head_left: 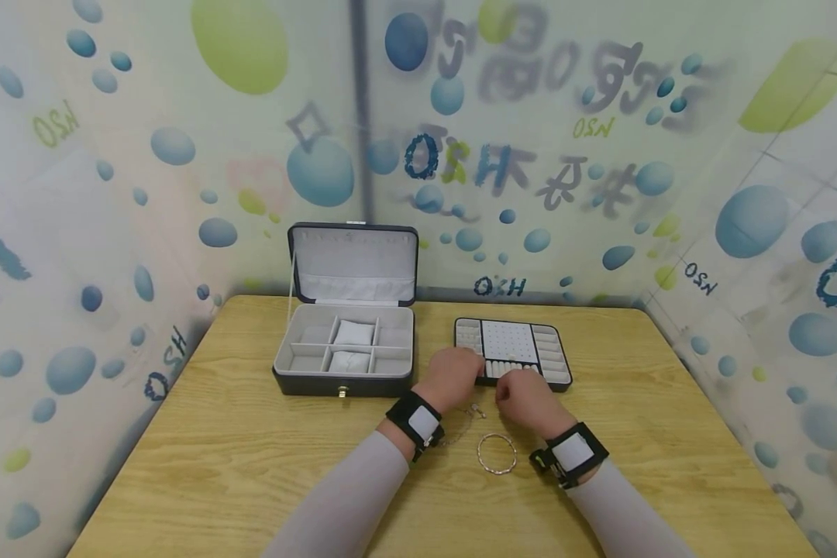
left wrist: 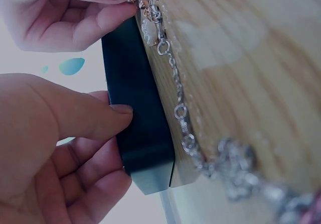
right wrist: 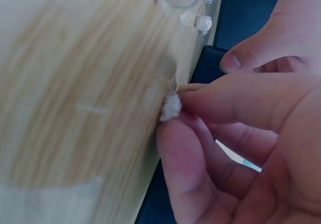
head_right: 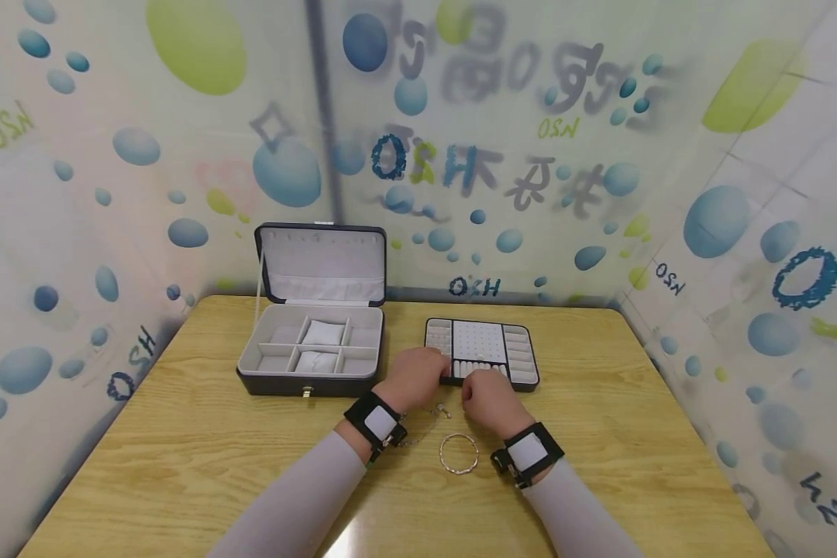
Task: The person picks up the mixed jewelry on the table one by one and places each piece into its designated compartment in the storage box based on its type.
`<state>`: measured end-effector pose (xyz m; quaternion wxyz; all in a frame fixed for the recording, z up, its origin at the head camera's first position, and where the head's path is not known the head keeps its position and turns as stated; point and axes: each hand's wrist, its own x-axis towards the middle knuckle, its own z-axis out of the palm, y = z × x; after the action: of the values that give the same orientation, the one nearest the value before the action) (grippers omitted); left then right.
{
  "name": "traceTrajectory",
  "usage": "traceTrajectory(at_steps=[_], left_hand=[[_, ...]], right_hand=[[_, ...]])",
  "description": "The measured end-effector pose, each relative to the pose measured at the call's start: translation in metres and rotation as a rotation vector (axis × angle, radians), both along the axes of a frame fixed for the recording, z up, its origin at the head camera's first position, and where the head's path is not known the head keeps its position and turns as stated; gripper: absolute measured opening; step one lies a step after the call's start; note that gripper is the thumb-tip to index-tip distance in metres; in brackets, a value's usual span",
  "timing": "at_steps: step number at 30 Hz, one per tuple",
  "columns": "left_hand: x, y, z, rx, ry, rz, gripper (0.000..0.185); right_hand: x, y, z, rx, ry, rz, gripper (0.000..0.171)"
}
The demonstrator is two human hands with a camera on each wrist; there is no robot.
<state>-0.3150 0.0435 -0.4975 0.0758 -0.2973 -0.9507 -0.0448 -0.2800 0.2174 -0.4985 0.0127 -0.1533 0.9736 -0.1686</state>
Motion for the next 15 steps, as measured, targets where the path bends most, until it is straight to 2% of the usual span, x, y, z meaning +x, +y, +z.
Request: traceTrajectory(at_steps=[15], left_hand=[[-0.0001, -0.0016, 0.0005, 0.016, -0.007, -0.006, 0.015]], right_hand=[[0.0003, -0.0016, 0.0002, -0.016, -0.04, -0.034, 0.021]])
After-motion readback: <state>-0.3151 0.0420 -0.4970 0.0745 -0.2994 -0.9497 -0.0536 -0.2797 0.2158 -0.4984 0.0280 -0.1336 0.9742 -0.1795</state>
